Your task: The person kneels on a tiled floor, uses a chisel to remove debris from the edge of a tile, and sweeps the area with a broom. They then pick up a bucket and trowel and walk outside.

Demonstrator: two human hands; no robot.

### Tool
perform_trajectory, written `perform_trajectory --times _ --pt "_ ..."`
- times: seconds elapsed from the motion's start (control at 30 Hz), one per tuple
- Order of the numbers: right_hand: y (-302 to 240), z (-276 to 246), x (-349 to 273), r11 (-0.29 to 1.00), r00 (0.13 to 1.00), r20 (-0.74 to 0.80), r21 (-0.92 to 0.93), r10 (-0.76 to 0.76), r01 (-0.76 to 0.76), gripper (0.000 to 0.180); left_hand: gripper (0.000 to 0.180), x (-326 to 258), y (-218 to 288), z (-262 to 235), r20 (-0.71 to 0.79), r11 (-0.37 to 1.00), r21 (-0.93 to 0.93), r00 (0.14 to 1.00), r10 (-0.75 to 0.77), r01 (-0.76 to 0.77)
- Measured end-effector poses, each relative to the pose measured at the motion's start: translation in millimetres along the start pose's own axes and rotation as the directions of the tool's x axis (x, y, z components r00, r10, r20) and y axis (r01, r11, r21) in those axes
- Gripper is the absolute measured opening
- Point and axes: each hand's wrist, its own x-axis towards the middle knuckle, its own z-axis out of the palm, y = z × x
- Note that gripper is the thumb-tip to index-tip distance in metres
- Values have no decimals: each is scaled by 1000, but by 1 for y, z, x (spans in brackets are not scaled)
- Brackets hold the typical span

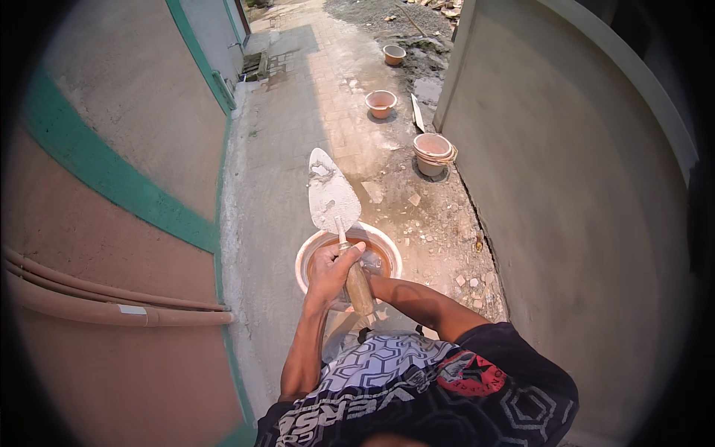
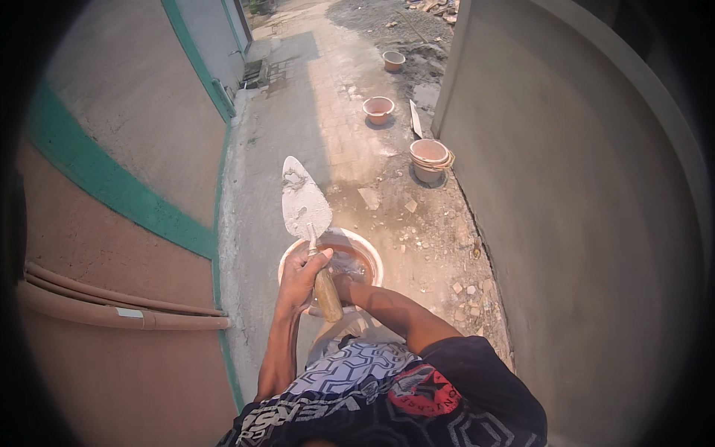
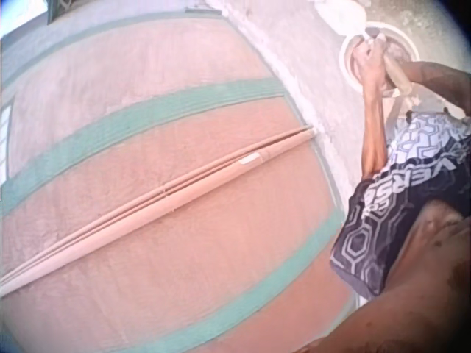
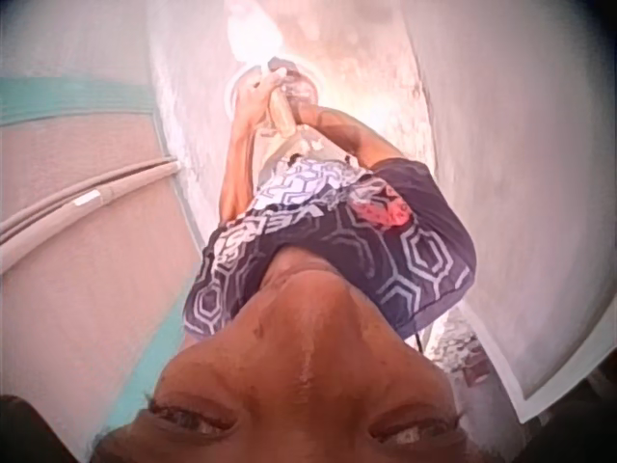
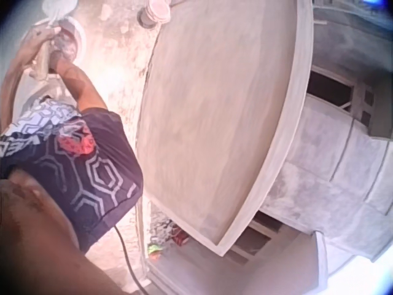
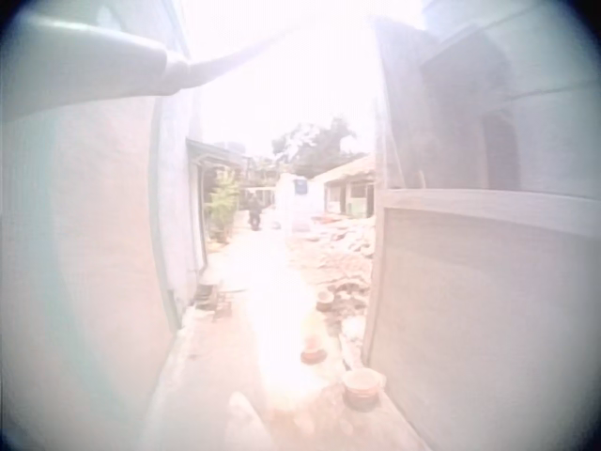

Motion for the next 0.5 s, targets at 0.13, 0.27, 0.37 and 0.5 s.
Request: perform_trajectory --times 0.13,0.27,0.37,0.5 --pt "82 -54 32 999 999 11 32 40 -41 38 27 100 27 -4 63 998 65 998 -29 25" --pt "155 -116 60 993 998 3 91 68 -68 38 26 203 62 -11 135 999 -30 991 -20 24" --pt "192 -158 85 991 997 -17 118 69 -67 38 25 267 77 -12 170 995 36 981 -97 92" --pt "239 -226 134 985 995 -41 152 92 -85 38 24 366 103 -45 193 995 -11 977 -94 98"
